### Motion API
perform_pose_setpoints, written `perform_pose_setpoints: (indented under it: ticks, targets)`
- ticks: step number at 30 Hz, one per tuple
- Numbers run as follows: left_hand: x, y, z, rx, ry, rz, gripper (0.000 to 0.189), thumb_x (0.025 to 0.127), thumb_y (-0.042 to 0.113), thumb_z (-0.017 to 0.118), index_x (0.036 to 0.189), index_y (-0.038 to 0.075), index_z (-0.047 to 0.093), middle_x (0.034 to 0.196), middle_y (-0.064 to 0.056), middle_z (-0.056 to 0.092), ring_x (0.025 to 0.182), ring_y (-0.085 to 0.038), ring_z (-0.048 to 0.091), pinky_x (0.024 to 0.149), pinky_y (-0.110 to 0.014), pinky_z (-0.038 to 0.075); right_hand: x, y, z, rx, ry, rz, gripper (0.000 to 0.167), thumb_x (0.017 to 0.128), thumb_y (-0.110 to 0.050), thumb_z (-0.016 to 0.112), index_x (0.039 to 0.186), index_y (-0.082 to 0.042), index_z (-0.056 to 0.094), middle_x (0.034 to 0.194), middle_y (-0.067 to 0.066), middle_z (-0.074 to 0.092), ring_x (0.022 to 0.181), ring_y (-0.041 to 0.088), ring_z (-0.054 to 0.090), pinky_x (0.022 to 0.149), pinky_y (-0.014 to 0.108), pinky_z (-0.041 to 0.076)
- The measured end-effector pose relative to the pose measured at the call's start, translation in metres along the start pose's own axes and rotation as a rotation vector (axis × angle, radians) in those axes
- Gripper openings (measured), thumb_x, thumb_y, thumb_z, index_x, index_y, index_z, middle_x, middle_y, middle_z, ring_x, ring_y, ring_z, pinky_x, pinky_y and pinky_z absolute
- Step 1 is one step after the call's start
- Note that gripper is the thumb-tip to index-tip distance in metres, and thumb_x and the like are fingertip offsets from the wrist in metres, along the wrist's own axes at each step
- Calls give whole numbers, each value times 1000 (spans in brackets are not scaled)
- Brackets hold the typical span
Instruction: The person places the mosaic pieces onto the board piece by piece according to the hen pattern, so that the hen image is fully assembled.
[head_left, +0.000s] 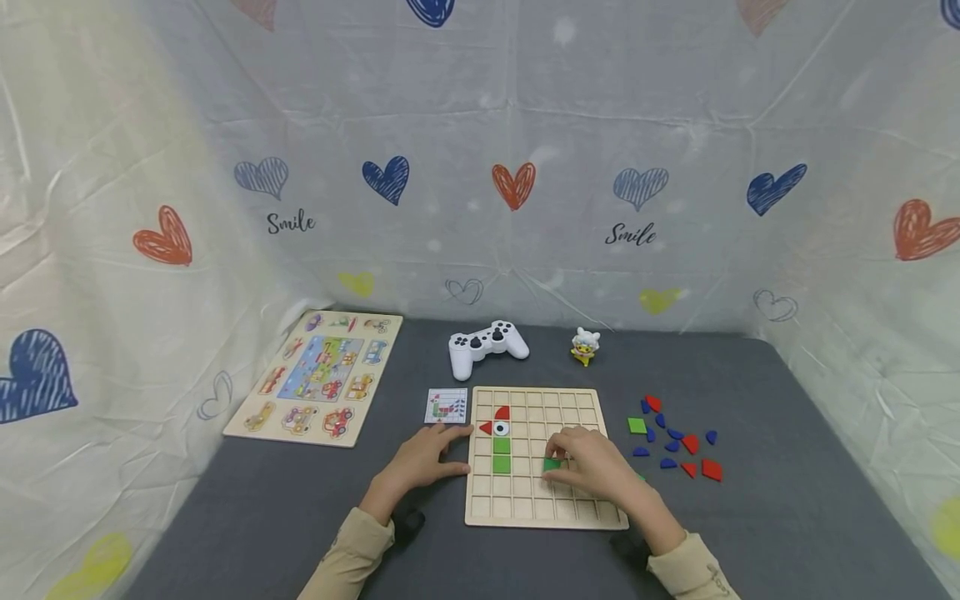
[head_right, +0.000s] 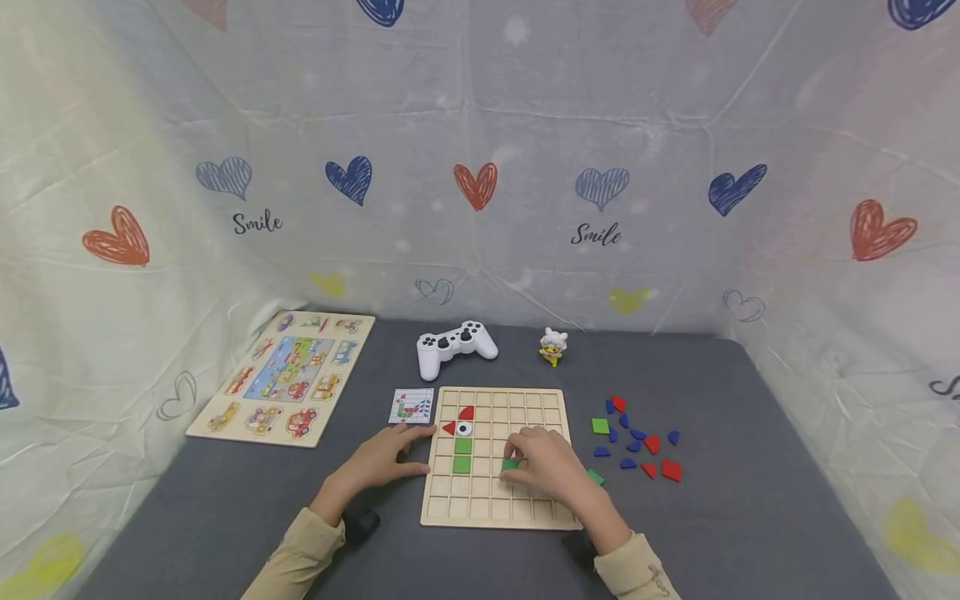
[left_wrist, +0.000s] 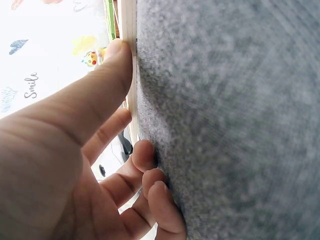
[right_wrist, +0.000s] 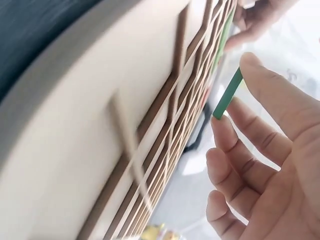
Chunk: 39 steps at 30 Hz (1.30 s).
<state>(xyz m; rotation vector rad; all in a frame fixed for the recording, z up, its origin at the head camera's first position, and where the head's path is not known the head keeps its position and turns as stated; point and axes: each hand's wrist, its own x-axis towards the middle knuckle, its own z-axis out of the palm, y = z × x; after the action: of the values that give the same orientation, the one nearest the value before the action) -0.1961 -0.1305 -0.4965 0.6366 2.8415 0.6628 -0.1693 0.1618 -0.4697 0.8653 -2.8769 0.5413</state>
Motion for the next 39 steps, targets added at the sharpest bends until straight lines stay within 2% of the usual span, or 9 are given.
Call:
perform_pose_setpoints:
  ticks: [9,16,30,39]
  targets:
    - [1,0,-1,3,-6,-6,65,77,47,70,134,23,50,84,-1,46,75,-15,42,61,-34,34,14,-20,11,-10,9,-32,25,69,-39,79,81,-22,65,72,-10,56,65,2,46,60,24,37]
    - [0,0,1,4,1,-3,64,77,47,70,133,22,51,83,0,46,74,-15,41,60,-33,33,24,-31,20,-11,-54,5,25,70,-41,78,80,-22,64,72,-10,56,63,3,46,59,23,36]
    - [0,0,1,-5,-5,-11,63,78,46,70,133,22,51,86,0,47,77,-15,42,61,-33,34,28,-39,29,158,-79,34,24,73,-31,78,85,-16,64,69,-7,52,60,2,42,56,21,37]
    - [1,0,1,-4,-4,-8,63,78,46,69,134,22,51,86,0,48,76,-15,42,61,-33,34,27,-41,28,226,-96,46,23,75,-32,77,85,-15,63,67,-5,52,57,3,42,54,21,36]
